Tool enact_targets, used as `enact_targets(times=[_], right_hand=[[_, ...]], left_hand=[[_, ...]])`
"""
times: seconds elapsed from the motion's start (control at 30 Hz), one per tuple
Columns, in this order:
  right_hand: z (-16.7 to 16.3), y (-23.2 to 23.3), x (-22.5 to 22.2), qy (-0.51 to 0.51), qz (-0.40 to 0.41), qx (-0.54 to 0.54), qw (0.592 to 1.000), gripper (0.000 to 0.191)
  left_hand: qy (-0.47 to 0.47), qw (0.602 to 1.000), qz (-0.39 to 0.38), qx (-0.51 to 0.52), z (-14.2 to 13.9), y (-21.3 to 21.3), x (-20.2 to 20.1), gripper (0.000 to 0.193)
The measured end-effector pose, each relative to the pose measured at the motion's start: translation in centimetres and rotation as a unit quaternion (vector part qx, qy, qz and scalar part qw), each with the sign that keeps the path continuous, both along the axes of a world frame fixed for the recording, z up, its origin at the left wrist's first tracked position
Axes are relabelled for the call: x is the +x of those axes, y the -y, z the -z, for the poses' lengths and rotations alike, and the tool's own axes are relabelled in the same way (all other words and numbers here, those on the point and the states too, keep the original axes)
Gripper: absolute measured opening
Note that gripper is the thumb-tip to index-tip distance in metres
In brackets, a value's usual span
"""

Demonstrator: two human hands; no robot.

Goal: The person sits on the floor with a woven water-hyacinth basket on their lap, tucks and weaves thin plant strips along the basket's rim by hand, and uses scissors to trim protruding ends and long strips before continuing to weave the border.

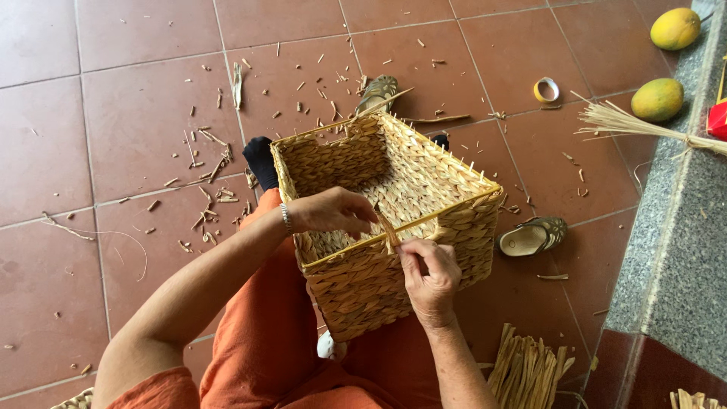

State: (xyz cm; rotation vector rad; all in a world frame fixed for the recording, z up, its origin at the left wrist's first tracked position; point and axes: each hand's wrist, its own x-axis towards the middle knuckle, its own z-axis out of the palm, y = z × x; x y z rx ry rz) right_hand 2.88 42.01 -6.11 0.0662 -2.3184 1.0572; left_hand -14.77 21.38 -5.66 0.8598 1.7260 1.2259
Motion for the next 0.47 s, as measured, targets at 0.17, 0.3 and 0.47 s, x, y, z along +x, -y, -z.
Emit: enact_targets(times=[0.17,0.3,0.47], right_hand=[[0.0,-0.6,0.0,-0.013,-0.025,0.187,0.982,0.030],[-1.0,0.0,-0.2,0.033,-0.018,0.279,0.960,0.058],[-2.5,1.2,-0.5,0.093,0.011,0.340,0.936,0.059]], left_hand=[[0.096,0.992,0.053,0.060,0.7,-1.6,0.0,0.041],[0.124,0.988,0.043,0.083,1.6,-2.4,0.1,0.042],[0.054,0.995,0.027,0.076,2.7,-2.9,0.4,0.040]])
